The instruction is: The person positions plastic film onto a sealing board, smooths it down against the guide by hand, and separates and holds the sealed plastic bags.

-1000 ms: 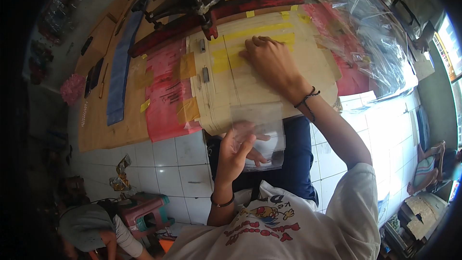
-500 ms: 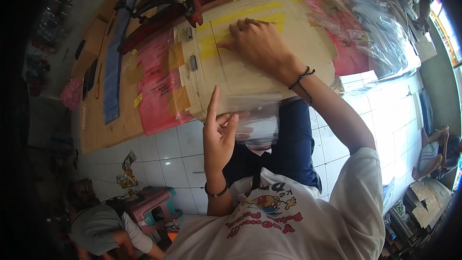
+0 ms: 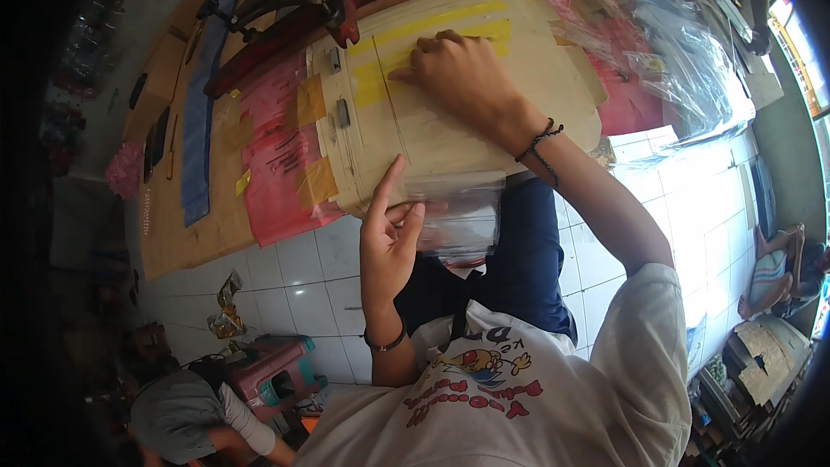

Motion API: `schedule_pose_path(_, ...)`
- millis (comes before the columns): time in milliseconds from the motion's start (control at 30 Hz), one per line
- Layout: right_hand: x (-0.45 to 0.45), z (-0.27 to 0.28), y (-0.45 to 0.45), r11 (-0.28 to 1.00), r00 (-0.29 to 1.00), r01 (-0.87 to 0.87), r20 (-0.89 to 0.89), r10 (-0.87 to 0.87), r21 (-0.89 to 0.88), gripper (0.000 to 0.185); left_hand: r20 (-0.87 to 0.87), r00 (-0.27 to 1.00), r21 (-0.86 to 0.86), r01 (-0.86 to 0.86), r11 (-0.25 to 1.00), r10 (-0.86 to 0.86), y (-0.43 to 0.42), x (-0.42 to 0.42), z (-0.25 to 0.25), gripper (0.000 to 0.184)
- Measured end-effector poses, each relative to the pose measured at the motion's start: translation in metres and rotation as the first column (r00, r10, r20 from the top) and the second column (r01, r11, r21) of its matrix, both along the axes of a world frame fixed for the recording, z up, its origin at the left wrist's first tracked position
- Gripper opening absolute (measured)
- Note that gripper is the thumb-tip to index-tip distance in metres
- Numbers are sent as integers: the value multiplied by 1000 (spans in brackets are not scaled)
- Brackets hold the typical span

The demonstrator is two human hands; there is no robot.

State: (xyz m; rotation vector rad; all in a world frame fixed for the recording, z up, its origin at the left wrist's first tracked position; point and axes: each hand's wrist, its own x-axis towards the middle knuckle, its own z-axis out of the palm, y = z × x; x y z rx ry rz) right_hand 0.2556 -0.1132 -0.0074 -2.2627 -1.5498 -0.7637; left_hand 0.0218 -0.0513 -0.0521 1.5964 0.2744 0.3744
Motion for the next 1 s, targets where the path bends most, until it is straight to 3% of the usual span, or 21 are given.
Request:
schedule_pose_path(133,-1,2,1,999,996,30,-80,-26,42,34,-22,1000,-43,10,999,-11,0,1,5,56)
schedule_pose_path(233,3,1,2,993,990,-56,-122,68,101,38,-45,999,-17,14,1000,-15,0,0,8,57)
schedule_pose_path(333,6,0,6,985,992,-102,-59,111,136,46,-41,999,58,21,998,-18,-1,1,9,58)
schedule_pose_path(400,6,9,3,991,976,-136,-168,136,12,48,-16,1000,102,28,994,-26,-2,3,10,58)
schedule_pose_path(500,4,14,3,987,964,-141,-238,121,-71,47,-73,994,-70,77,995,-82,-1,3,11,58)
schedule_pose_path(533,3,13,3,987,963,-135,-244,111,-83,46,-66,994,-56,80,995,-84,0,4,11,59)
schedule_pose_path(733,2,8,5,995,996,-74,-64,69,-73,39,-40,996,-2,75,997,-75,-3,2,16,58)
schedule_pose_path(1000,2,11,3,988,986,-114,-132,100,-107,38,-11,998,46,67,997,-67,-2,2,18,56)
